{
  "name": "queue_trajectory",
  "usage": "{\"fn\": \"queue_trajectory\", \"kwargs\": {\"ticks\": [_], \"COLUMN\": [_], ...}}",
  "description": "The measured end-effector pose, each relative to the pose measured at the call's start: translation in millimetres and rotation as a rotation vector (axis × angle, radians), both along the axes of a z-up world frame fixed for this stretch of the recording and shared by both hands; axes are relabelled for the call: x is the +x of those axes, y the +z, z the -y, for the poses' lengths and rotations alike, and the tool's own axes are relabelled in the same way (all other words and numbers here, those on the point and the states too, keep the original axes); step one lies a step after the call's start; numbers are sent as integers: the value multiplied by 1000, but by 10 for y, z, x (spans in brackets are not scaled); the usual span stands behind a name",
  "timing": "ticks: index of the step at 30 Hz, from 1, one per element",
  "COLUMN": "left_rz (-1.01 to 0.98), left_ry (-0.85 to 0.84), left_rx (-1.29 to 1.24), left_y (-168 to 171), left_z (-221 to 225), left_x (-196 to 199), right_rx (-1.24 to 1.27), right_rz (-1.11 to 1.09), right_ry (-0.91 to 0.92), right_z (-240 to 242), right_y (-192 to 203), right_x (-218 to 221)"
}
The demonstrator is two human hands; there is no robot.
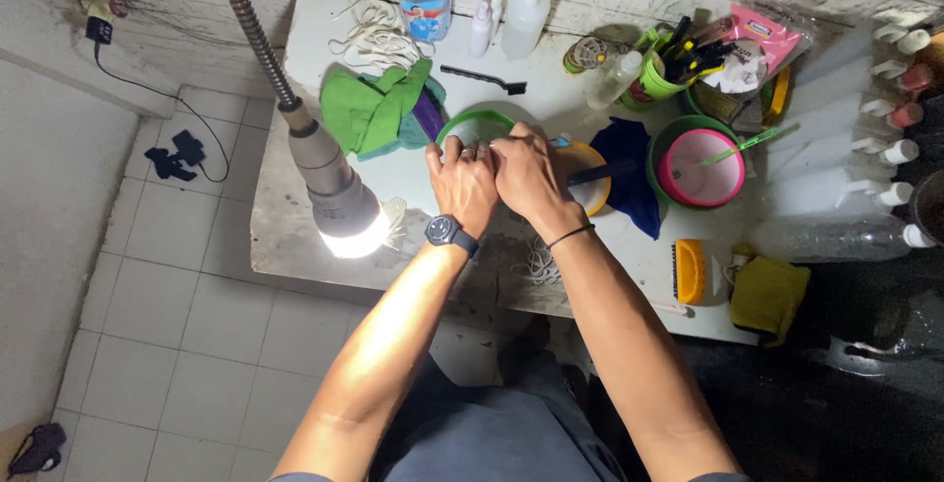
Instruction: Cleaning white shoe laces by dipping them in a solution and scrubbing them with a brush on a workbench.
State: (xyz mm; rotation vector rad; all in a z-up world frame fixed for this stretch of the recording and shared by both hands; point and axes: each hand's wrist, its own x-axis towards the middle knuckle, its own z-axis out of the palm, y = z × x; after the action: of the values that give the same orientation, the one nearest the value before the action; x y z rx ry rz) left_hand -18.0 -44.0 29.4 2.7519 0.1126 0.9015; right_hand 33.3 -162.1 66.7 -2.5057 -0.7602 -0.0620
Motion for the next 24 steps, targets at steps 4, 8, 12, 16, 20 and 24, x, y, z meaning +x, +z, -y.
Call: {"fn": "queue_trajectory", "kwargs": {"ticks": [4, 8, 12, 16, 20, 24], "left_rz": [-5, 23, -100, -163, -215, -302], "left_ry": [-74, -124, -234, -261, -239, -220], "left_rx": [-11, -147, -410, -511, -523, -527], "left_y": [3, -64, -100, -275, -485, -523], "left_z": [-70, -199, -304, -363, -452, -489], "left_x": [0, 59, 99, 172, 187, 216], "right_rx": [98, 263, 425, 473, 470, 491], "right_rz": [171, 275, 346, 391, 417, 470], "right_ry": [6, 12, 19, -26, -21, -23], "right_z": [19, 113, 192, 387, 625, 902], "right_y": [204, 522, 869, 1231, 1763, 2163], "right_x": [-119, -167, -228, -282, -399, -637]}}
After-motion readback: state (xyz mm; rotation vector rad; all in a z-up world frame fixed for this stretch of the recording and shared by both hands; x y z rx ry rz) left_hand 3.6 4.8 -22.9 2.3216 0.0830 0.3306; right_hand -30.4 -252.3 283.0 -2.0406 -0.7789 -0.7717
